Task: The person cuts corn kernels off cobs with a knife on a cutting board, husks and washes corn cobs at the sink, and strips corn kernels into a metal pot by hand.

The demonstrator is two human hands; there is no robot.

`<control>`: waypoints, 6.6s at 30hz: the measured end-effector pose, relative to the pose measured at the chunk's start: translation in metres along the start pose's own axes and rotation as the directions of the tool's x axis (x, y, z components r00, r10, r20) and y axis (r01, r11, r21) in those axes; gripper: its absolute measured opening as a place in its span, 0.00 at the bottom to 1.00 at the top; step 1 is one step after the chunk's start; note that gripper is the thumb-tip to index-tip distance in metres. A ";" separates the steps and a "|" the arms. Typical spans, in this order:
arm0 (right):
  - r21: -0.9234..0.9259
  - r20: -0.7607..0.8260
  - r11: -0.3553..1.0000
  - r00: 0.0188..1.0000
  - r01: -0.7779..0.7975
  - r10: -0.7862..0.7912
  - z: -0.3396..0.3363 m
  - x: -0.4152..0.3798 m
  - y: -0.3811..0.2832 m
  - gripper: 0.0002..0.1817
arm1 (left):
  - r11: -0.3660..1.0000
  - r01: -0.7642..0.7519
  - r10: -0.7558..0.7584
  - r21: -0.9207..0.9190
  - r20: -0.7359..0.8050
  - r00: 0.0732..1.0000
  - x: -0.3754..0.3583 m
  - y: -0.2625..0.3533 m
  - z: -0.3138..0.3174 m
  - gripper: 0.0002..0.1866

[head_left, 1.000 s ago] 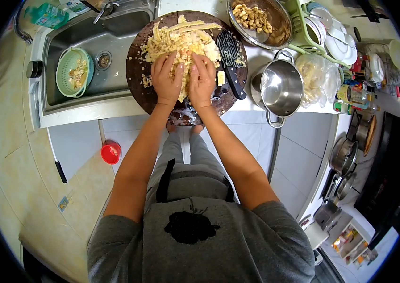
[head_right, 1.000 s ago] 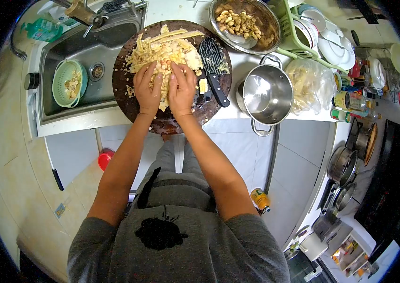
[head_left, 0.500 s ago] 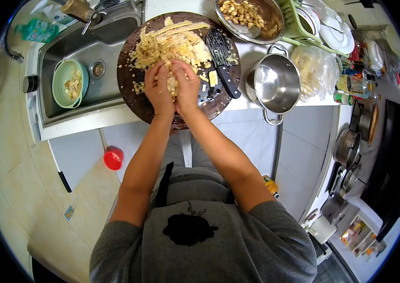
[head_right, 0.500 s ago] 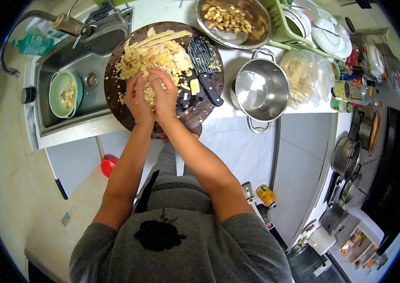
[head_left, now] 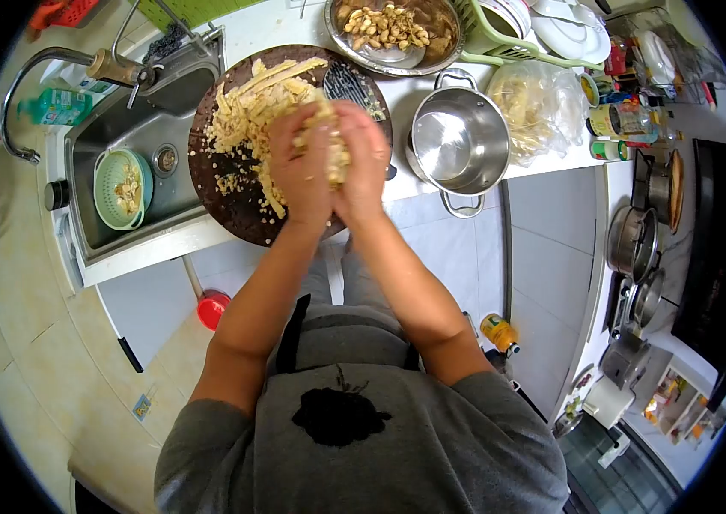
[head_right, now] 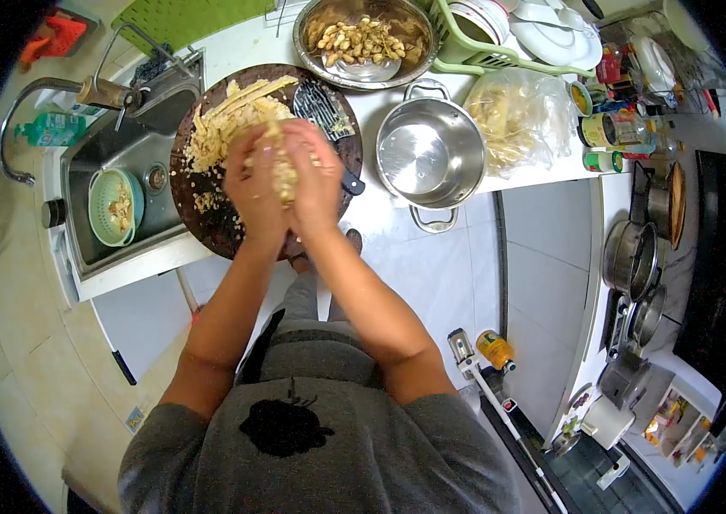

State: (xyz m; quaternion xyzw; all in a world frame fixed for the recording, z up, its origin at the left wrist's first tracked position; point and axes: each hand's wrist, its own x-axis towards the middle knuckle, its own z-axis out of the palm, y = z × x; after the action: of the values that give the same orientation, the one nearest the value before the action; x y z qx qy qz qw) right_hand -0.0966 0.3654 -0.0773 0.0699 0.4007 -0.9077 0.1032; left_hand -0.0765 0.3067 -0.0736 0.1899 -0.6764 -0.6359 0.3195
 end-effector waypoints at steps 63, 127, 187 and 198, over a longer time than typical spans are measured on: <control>-0.431 -0.014 0.898 0.994 0.091 -0.108 0.028 0.046 0.127 0.08 | 0.981 0.058 -0.043 0.186 -0.081 0.996 0.061 -0.102 -0.071 0.07; -0.922 -0.203 -0.356 0.973 -0.151 0.113 -0.189 0.088 -0.080 0.41 | 0.717 0.627 -0.621 0.306 0.689 0.374 0.004 -0.056 0.172 0.34; -0.940 0.338 -0.073 0.939 0.334 -0.063 -0.102 0.023 -0.115 0.21 | 0.596 -0.382 0.180 0.707 0.346 0.921 -0.015 -0.085 -0.134 0.38; -0.858 0.485 0.102 0.860 0.503 -0.156 -0.048 -0.013 0.090 0.27 | 0.470 -0.409 0.157 0.782 0.382 0.911 0.003 -0.110 -0.119 0.40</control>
State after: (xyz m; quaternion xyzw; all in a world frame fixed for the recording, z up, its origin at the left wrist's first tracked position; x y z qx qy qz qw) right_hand -0.0596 0.3440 -0.1708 -0.2293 0.8666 -0.4422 -0.0305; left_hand -0.0150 0.2038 -0.1822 0.1214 -0.9559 -0.1809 0.1970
